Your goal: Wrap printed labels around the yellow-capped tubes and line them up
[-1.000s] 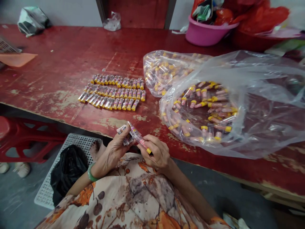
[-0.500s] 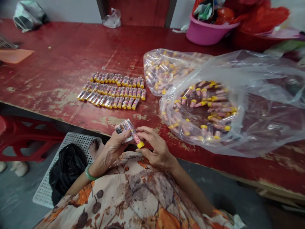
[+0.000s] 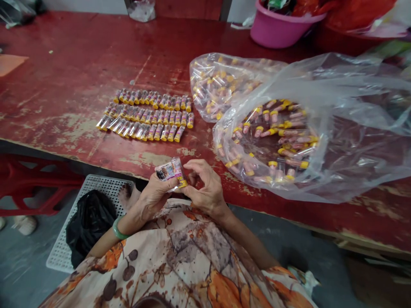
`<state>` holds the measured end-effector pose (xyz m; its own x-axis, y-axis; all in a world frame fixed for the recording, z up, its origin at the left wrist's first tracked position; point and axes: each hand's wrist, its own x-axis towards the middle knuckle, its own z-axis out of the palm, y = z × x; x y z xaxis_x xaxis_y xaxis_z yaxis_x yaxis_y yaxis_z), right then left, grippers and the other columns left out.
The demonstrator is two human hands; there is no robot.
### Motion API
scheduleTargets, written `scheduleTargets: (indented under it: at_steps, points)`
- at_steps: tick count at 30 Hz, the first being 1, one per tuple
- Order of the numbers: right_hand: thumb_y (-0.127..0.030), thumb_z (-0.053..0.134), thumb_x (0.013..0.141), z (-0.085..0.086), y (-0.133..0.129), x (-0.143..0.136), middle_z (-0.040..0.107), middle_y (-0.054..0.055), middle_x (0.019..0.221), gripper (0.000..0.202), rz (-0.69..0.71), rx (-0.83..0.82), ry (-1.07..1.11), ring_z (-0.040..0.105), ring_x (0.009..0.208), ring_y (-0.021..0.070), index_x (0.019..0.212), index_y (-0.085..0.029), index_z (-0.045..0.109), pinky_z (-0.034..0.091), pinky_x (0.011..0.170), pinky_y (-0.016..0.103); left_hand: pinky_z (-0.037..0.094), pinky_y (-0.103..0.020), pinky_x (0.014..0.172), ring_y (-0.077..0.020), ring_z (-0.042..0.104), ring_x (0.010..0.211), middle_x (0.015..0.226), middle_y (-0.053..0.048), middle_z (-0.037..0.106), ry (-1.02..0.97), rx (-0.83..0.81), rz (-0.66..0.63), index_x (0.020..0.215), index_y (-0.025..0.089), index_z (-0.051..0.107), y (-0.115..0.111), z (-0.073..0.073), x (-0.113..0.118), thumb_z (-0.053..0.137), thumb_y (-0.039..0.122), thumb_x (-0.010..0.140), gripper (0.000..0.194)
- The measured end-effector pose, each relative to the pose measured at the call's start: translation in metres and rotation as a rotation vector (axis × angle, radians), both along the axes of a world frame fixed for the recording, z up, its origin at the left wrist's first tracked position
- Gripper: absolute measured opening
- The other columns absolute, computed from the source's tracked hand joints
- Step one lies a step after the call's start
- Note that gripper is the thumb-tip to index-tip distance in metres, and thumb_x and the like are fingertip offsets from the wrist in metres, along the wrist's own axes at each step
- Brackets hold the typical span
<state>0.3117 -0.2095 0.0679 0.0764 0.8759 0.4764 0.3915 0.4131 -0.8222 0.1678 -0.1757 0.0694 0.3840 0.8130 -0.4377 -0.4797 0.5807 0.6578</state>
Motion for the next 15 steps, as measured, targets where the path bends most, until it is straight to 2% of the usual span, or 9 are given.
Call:
scheduleTargets:
  at_steps: [5,9,15]
  points:
    - [-0.023,0.071,0.078,0.002,-0.007,0.005,0.064,0.006,0.102,0.029,0.0,0.086,-0.086,0.062,0.076,0.0148,0.106,-0.023,0.063,0.053,0.063,0.029,0.049,-0.026,0.067,-0.0134,0.061,0.065,0.074,-0.003,0.069,-0.023,0.007,-0.017,0.078,0.013,0.07,0.003,-0.002,-0.002,0.092,0.025,0.044,0.042]
    - [-0.014,0.065,0.08,0.003,-0.009,0.001,0.068,0.005,0.093,0.023,-0.089,0.2,-0.169,0.066,0.082,0.0173,0.101,-0.024,0.066,0.054,0.07,0.031,0.048,-0.024,0.066,-0.0112,0.059,0.063,0.072,-0.001,0.067,-0.055,0.037,-0.025,0.077,0.014,0.07,0.004,-0.005,-0.002,0.09,0.024,0.05,0.035]
    - [-0.005,0.062,0.078,-0.012,-0.01,-0.007,0.069,0.004,0.092,0.037,-0.229,0.429,-0.312,0.066,0.077,0.0154,0.109,-0.026,0.066,0.054,0.061,0.025,0.05,-0.027,0.068,-0.0135,0.061,0.067,0.076,-0.002,0.068,-0.021,0.011,-0.012,0.076,0.014,0.07,0.001,-0.004,0.0,0.091,0.025,0.047,0.037]
